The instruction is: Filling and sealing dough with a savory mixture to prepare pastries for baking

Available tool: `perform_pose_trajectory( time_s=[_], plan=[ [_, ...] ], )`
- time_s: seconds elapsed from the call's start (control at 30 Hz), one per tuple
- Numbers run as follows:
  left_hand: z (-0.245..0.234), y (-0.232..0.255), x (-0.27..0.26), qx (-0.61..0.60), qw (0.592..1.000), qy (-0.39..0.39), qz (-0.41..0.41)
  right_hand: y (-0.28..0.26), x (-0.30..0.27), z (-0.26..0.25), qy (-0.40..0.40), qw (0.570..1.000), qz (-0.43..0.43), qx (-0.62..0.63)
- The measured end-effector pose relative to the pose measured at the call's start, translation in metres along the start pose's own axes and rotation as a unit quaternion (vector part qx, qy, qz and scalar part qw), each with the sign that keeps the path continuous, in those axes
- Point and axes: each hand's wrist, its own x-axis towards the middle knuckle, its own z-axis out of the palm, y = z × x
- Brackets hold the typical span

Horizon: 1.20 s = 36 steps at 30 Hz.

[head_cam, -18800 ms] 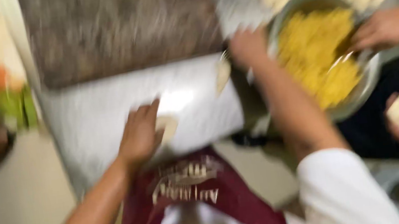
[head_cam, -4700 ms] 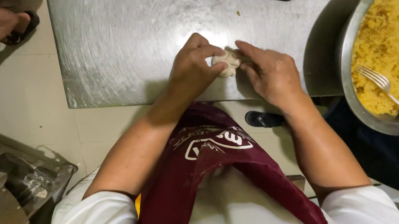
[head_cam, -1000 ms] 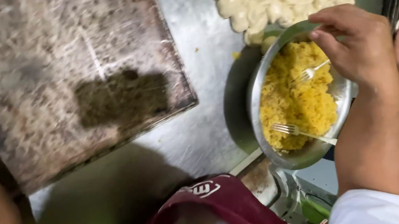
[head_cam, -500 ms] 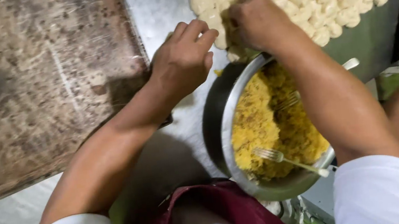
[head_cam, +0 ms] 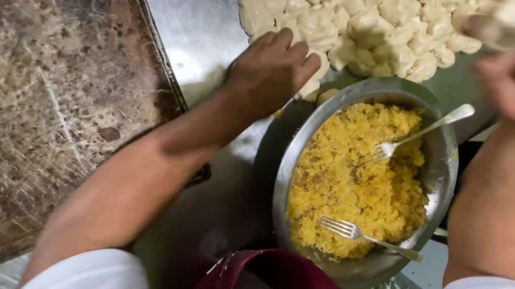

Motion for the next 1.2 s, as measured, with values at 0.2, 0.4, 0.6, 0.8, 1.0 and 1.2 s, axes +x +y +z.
perform_pose_trajectory(
  time_s=[0.2, 0.4, 0.6, 0.8, 1.0, 1.2],
  plan=[
    [-0.168, 0.017, -0.057, -0.442, 0.882, 0.123, -0.110, -0.029, 0.027, 0.075, -0.044, 0.937, 0.042, 0.343],
    [-0.135, -0.009, -0.080, -0.482, 0.761, -0.082, -0.427, -0.067, 0.056, 0.171, -0.257, 0.777, 0.038, -0.573],
    [-0.078, -0.007, -0.019, -0.384, 0.847, -0.095, -0.356, -0.075, 0.063, 0.208, -0.303, 0.708, 0.168, -0.616],
    [-0.044, -0.016, -0.011, -0.181, 0.931, -0.162, -0.271, -0.061, 0.053, 0.147, -0.284, 0.820, 0.088, -0.489],
    [-0.150, 0.002, -0.043, -0.487, 0.830, -0.026, -0.271, 0.219, 0.010, -0.176, -0.164, 0.967, -0.185, -0.061],
    [-0.040, 0.008, 0.017, -0.217, 0.933, -0.236, -0.161, 0.322, -0.071, -0.189, -0.456, 0.483, -0.116, 0.739]
  ],
)
